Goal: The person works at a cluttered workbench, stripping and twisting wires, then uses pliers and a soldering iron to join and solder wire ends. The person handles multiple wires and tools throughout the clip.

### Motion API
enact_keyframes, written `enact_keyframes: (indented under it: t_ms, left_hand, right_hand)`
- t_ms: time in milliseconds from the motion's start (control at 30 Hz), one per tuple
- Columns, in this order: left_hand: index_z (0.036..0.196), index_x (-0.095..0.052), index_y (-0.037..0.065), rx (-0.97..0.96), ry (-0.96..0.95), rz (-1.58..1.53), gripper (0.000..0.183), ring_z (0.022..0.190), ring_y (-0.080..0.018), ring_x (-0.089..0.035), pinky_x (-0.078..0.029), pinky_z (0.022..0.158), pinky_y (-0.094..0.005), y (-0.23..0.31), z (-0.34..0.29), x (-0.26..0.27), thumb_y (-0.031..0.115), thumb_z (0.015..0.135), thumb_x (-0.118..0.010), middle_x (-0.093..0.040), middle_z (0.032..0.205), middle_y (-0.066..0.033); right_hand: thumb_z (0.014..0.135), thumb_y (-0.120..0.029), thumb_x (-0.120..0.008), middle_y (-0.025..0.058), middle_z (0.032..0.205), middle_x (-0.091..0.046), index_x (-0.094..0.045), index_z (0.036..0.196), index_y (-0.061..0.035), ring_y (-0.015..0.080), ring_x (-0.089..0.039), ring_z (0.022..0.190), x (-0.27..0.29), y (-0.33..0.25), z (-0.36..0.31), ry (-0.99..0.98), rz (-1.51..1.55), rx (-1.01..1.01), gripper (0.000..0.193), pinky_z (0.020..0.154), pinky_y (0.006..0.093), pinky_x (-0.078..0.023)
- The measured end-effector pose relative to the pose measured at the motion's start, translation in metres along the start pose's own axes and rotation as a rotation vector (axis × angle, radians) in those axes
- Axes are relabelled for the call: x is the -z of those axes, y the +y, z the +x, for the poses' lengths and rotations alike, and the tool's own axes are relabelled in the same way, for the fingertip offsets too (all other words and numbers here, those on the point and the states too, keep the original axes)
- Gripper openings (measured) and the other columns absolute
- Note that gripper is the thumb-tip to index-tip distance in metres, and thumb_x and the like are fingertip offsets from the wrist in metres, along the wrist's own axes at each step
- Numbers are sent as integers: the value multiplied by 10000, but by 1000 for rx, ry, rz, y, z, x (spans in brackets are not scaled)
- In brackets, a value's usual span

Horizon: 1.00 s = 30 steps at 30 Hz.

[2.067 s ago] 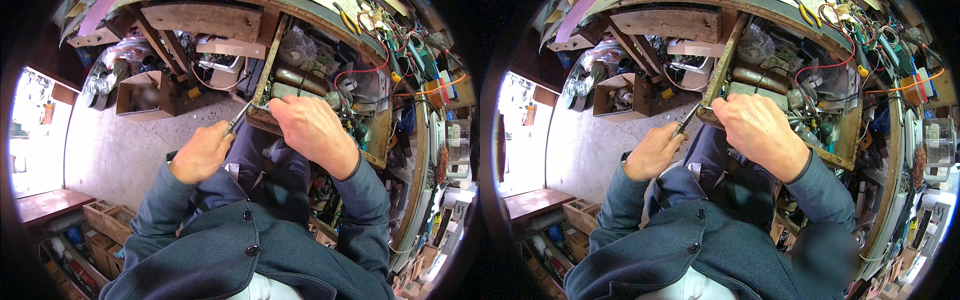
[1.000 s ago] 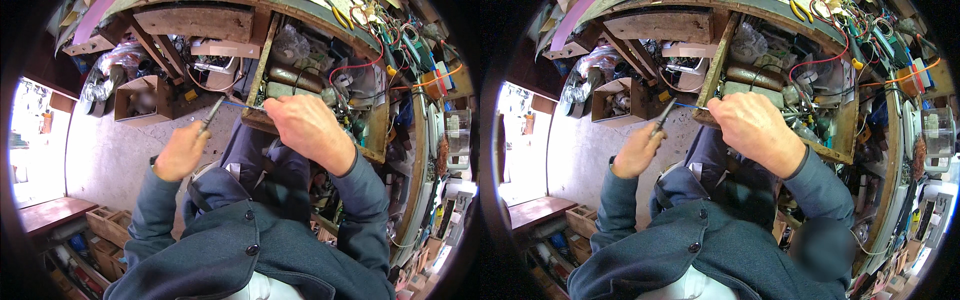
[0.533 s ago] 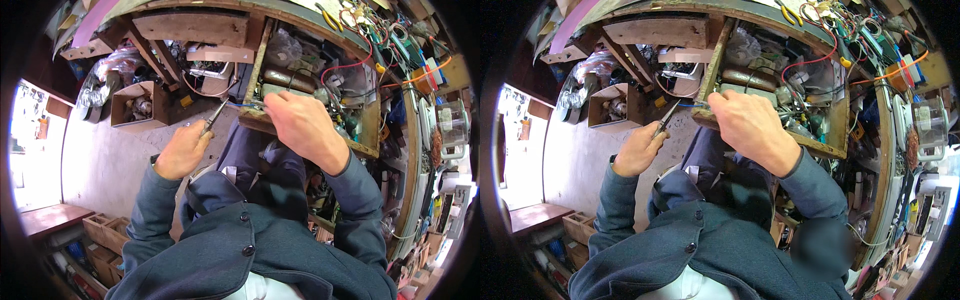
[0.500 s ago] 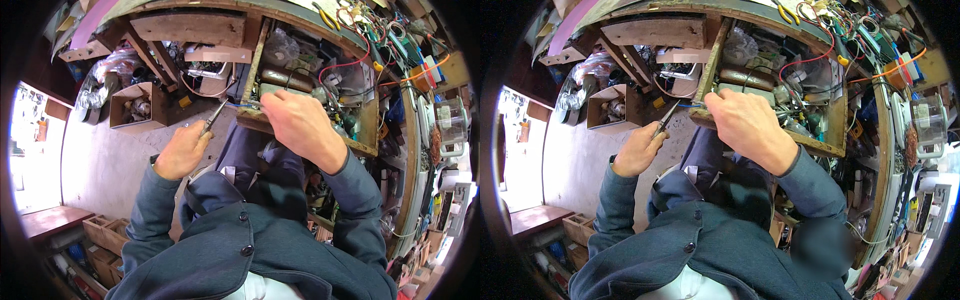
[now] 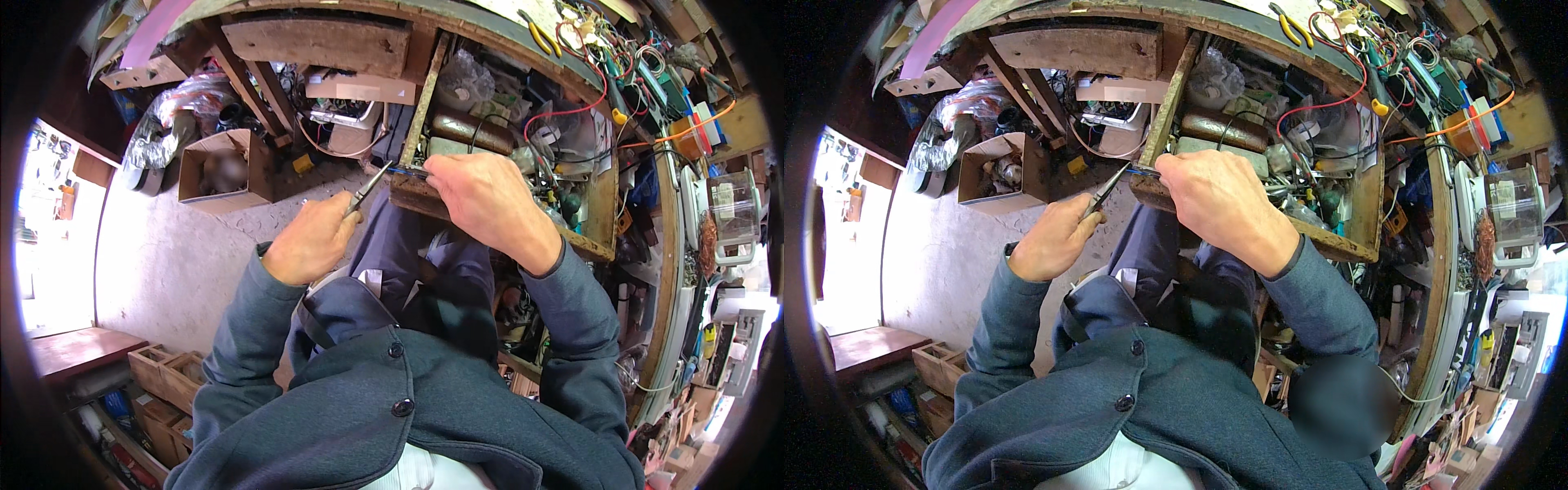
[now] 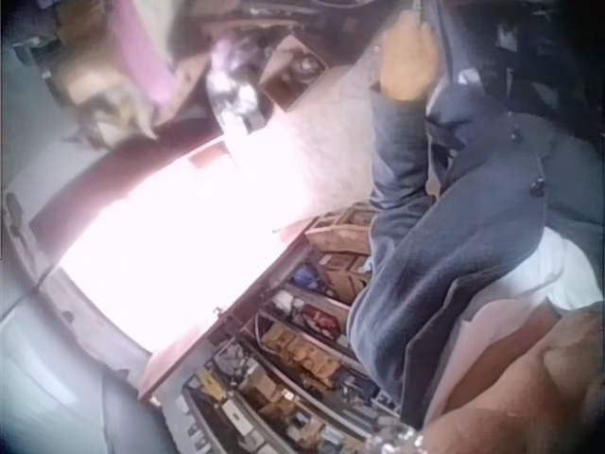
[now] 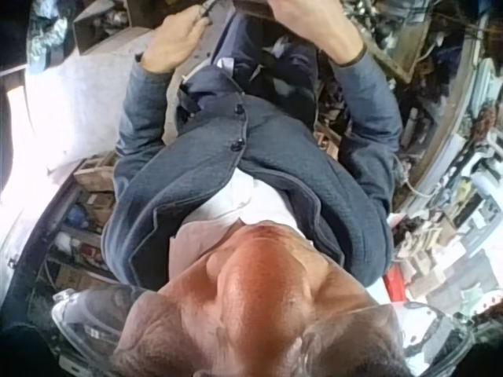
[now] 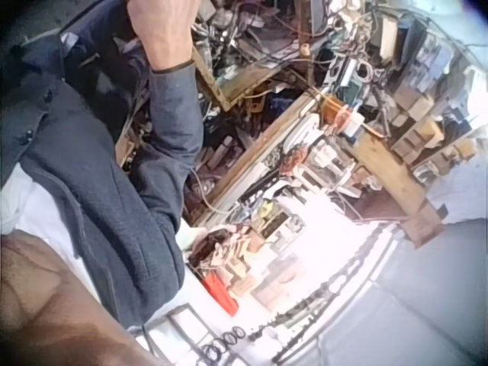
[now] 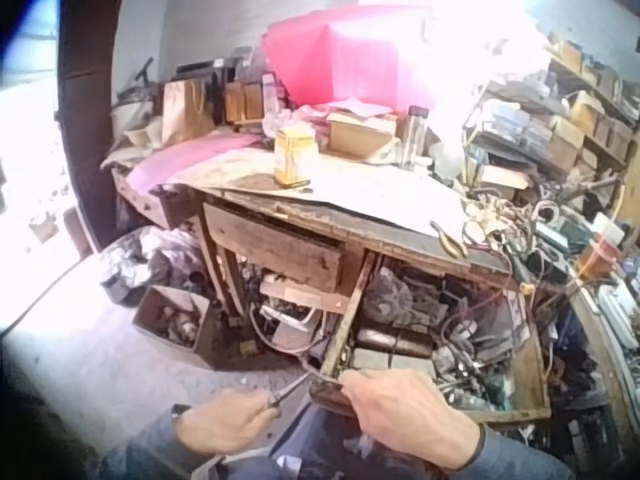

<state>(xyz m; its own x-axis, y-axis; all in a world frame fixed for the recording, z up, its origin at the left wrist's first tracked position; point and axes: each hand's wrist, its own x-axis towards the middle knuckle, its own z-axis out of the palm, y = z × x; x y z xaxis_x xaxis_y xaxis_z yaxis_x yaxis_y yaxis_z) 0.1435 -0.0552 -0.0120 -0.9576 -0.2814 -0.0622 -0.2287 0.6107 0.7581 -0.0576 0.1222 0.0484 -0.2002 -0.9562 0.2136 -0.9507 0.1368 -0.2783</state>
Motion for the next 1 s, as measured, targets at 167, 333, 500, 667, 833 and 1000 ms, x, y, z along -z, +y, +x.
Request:
enact_keyframes:
  t_ms: [167,333,500,667,833,1000]
  left_hand:
    - [979,-538,-32,48,-25,5,232,926,-571,-566,-429,760,-616,5,2,2,195,1010,-570,-613,906,-341]
    - [945,-512,-34,8,4,-8,247,777,-493,-528,-421,686,-518,-3,1,-4,191,1025,-573,-560,821,-284]
    - [957,-509,-33,9,8,-12,253,802,-514,-544,-420,690,-530,-2,0,-5,203,1030,-568,-565,833,-300]
    - [956,-506,-32,37,-10,-38,259,810,-525,-539,-414,690,-537,0,1,-4,207,1031,-570,-570,838,-304]
    - [959,-506,-32,33,5,-48,256,826,-531,-537,-413,693,-541,2,0,-5,205,1030,-573,-578,847,-304]
    - [956,-507,-30,32,3,-54,254,817,-521,-534,-416,692,-533,-1,0,-6,203,1032,-573,-574,840,-296]
  right_hand:
    - [857,-103,-635,183,723,-656,-621,847,-34,420,-675,762,6,1,5,-69,-65,16,71,650,534,-517]
    - [851,-98,-635,186,731,-662,-634,853,-43,417,-681,764,12,3,11,-93,-45,16,55,654,531,-526]
    - [836,-85,-632,189,737,-669,-638,845,-40,416,-686,772,16,2,13,-129,-81,38,46,661,528,-533]
    - [831,-98,-638,192,744,-667,-629,838,-30,422,-678,771,21,0,18,-171,-110,48,69,662,527,-527]
    - [796,-61,-616,202,768,-687,-655,857,-14,409,-700,793,23,-5,21,-211,-139,45,87,689,515,-556]
    - [806,-56,-612,207,775,-691,-664,874,-8,402,-708,796,20,-8,20,-208,-141,46,99,700,512,-565]
